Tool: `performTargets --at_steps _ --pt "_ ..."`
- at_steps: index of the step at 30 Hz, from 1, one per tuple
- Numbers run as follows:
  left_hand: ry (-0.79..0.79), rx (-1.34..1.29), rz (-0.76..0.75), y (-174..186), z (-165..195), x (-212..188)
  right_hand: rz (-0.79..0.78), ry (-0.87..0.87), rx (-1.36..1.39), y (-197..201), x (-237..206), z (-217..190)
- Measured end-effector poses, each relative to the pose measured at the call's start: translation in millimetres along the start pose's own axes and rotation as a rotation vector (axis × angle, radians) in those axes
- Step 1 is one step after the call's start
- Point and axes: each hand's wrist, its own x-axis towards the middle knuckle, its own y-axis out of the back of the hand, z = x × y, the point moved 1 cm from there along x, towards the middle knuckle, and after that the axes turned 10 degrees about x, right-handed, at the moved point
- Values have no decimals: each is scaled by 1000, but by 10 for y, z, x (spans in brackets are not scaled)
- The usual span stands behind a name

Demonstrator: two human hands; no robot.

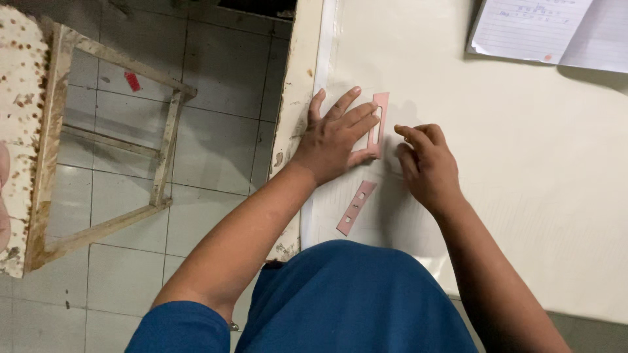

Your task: The person holds a pink rectangular template on a large white sheet and traces around its inner opening with a pointed stylus. They then reposition the template and a second slotted template elsewhere on the sheet and continue tracing outlines, smoothing the sheet between positions.

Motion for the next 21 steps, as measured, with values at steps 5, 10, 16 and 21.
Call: performTargets --at_steps 5,10,16,21 --pt "3 -78 26 -74 6 40 -45 13 -97 -42 -19 -2" --pt "7 -29 48 -88 -20 4 -43 -24 -100 -51 -17 -14" --pt "27 -108 13 -37 2 21 -41 -13 -105 -49 -13 -8" --pt "47 -111 -5 12 26 49 -54 -29 -104 -35 -15 15"
